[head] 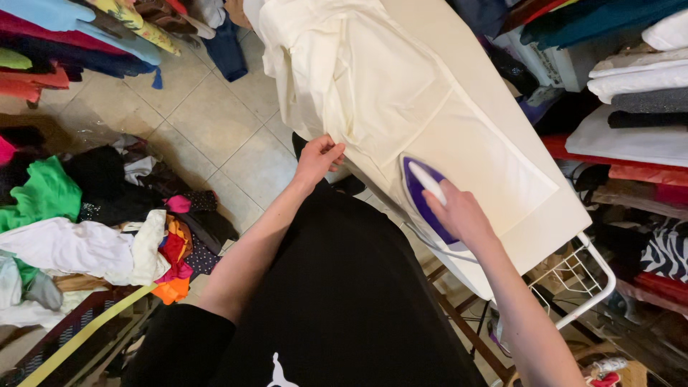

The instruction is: The person unfolds a white garment and places it on an ironing board. They then use a purple iron to press the fabric, smoothing out wrinkles across the surface.

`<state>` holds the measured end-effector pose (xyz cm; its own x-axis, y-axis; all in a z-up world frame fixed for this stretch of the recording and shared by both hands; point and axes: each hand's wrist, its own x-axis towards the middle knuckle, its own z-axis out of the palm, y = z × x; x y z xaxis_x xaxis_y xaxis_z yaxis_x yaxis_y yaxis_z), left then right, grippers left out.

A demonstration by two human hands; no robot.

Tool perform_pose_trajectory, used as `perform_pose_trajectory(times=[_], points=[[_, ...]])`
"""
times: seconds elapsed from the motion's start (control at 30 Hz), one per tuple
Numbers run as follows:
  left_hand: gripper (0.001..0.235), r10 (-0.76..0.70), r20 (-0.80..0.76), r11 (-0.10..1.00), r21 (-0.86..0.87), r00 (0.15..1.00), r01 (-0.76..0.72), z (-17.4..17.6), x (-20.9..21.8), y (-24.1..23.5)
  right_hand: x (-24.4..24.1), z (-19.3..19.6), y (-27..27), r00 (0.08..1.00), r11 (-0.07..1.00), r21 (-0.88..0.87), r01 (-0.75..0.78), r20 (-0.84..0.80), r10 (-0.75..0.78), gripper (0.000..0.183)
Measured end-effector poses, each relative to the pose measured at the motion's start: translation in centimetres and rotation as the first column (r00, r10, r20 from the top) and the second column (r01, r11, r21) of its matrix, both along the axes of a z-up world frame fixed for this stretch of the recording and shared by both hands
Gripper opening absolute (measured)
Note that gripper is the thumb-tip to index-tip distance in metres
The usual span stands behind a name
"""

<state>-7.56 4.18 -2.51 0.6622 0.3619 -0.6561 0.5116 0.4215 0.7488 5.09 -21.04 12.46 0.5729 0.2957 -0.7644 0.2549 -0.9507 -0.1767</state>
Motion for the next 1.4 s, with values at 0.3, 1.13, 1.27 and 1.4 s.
perform_pose_trajectory(times=[0.3, 1.13, 1.27, 1.4], points=[[0.019, -0.058, -0.03, 0.998, 0.012, 0.998, 0.058, -1.6, -0.3, 0.3, -0.5, 0.6, 0.8, 0.998, 0.997, -0.028, 0.068, 0.006, -0.068, 0.05], [0.027, -0.367, -0.063, 0.93, -0.063, 0.928, 0.363, -2.9, 1.5, 4.0, -0.1, -0.2, 0.3, 0.998, 0.994, -0.091, 0.063, 0.033, -0.06, 0.044], [0.027, -0.424, -0.061, 0.904, -0.077, 0.903, 0.42, -3.4, 2.1, 4.4, 0.8, 0.9, 1.4, 0.999, 0.988, -0.147, -0.049, -0.031, 0.045, 0.046], [0.028, -0.463, -0.07, 0.885, -0.083, 0.884, 0.457, -2.4, 2.3, 5.0, 1.9, -3.1, -2.3, 0.985, 0.986, -0.108, 0.123, 0.134, -0.108, 0.051]])
